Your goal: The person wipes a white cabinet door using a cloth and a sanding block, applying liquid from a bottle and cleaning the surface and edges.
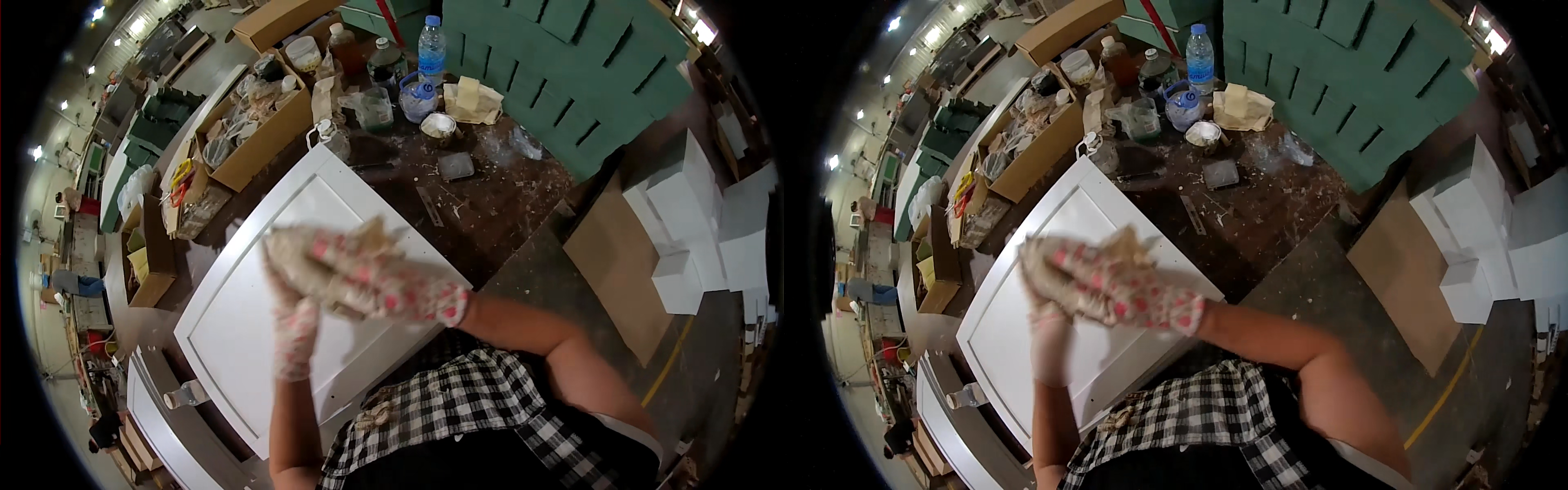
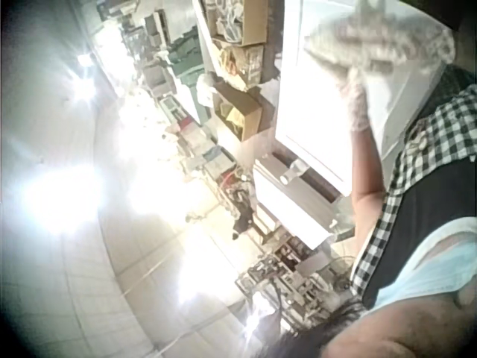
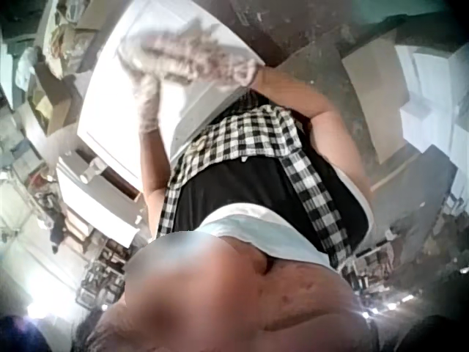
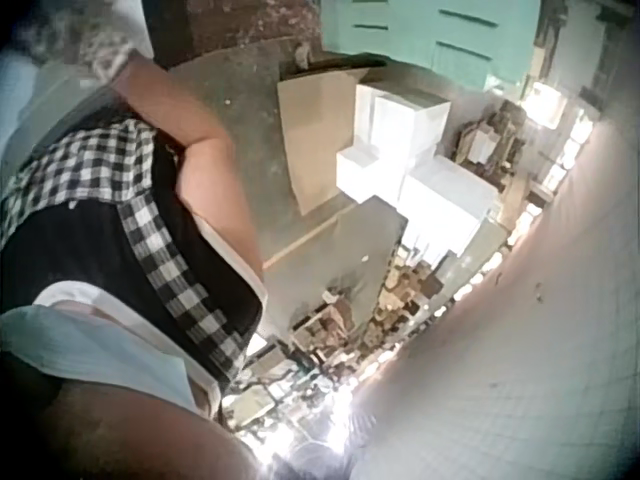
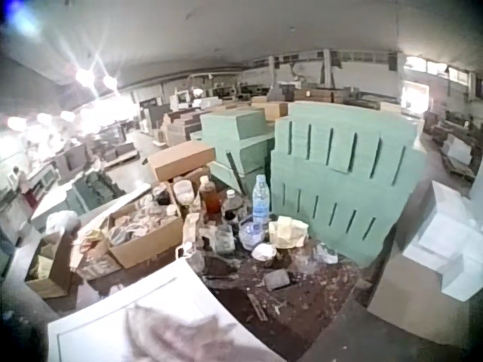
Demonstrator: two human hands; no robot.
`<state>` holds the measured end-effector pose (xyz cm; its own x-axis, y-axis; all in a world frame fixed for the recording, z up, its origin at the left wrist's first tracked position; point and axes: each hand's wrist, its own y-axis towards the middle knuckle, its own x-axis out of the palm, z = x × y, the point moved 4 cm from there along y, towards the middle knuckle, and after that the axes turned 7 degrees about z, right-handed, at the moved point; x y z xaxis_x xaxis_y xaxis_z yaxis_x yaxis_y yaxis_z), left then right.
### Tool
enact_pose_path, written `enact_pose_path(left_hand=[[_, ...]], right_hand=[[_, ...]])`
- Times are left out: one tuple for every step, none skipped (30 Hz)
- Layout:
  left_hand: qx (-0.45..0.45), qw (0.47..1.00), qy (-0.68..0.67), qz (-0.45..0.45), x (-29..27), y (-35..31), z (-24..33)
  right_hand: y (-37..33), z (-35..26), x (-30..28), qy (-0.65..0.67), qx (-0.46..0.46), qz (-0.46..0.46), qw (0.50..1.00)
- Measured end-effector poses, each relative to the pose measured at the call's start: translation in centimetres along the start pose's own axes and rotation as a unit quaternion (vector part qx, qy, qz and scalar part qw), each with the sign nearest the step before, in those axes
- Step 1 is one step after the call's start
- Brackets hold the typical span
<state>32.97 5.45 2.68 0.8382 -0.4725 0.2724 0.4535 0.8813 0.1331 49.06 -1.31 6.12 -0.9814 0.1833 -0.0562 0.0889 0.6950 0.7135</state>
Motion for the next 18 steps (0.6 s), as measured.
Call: enact_pose_path(left_hand=[[-0.084,0.996,0.013,0.032,1.2,-0.2,-0.8],[-0.059,0.996,0.03,0.057,0.7,0.0,-0.4],[-0.032,0.996,0.04,0.078,0.5,0.6,0.0],[-0.009,0.993,0.056,0.105,-0.4,0.6,0.1],[0.027,0.992,0.028,0.124,-3.0,1.0,0.0],[0.045,0.989,0.053,0.131,-4.6,2.2,0.7],[0.057,0.986,0.081,0.137,-6.1,3.3,1.1],[0.065,0.976,0.106,0.179,-7.2,4.3,1.4],[0.078,0.963,0.13,0.222,-8.3,5.6,1.6],[0.105,0.966,0.114,0.206,-10.0,6.5,1.2],[0.1,0.963,0.152,0.197,-11.6,7.9,0.8],[0.111,0.966,0.152,0.177,-12.8,8.6,0.0],[0.12,0.969,0.151,0.156,-13.6,9.2,-0.8],[0.077,0.96,0.195,0.185,-13.4,9.7,-2.3],[0.034,0.946,0.241,0.214,-13.4,9.9,-3.4],[0.063,0.898,0.356,0.251,-14.1,9.8,-3.2],[0.064,0.901,0.351,0.248,-13.2,10.1,-3.6],[0.067,0.904,0.345,0.245,-11.4,10.2,-3.4]], right_hand=[[-0.3,0.7,0.4,0.065,0.009,-0.008,0.998],[-1.0,2.0,0.0,0.164,0.066,0.004,0.984],[-1.6,3.0,-2.3,0.252,0.18,0.034,0.95],[-2.8,4.4,-4.1,0.349,0.286,0.087,0.888],[-2.5,4.9,-8.1,0.083,0.302,0.189,0.931],[-3.1,6.1,-11.7,-0.08,0.328,0.178,0.924],[-4.6,8.0,-14.3,-0.24,0.35,0.162,0.891],[-6.4,10.0,-14.8,-0.324,0.367,0.098,0.866],[-7.9,12.4,-15.0,-0.405,0.374,0.031,0.834],[-8.4,13.6,-14.8,-0.479,0.373,-0.037,0.794],[-8.4,14.3,-13.9,-0.514,0.406,-0.092,0.75],[-7.9,14.4,-13.1,-0.523,0.415,-0.104,0.737],[-7.5,14.3,-12.4,-0.533,0.424,-0.115,0.723],[-7.5,14.7,-12.2,-0.544,0.417,-0.124,0.717],[-7.2,15.0,-11.8,-0.553,0.408,-0.133,0.714],[-7.0,15.3,-11.3,-0.561,0.399,-0.141,0.712],[-7.3,16.0,-11.7,-0.57,0.398,-0.153,0.703],[-7.9,16.8,-12.3,-0.579,0.397,-0.165,0.693]])
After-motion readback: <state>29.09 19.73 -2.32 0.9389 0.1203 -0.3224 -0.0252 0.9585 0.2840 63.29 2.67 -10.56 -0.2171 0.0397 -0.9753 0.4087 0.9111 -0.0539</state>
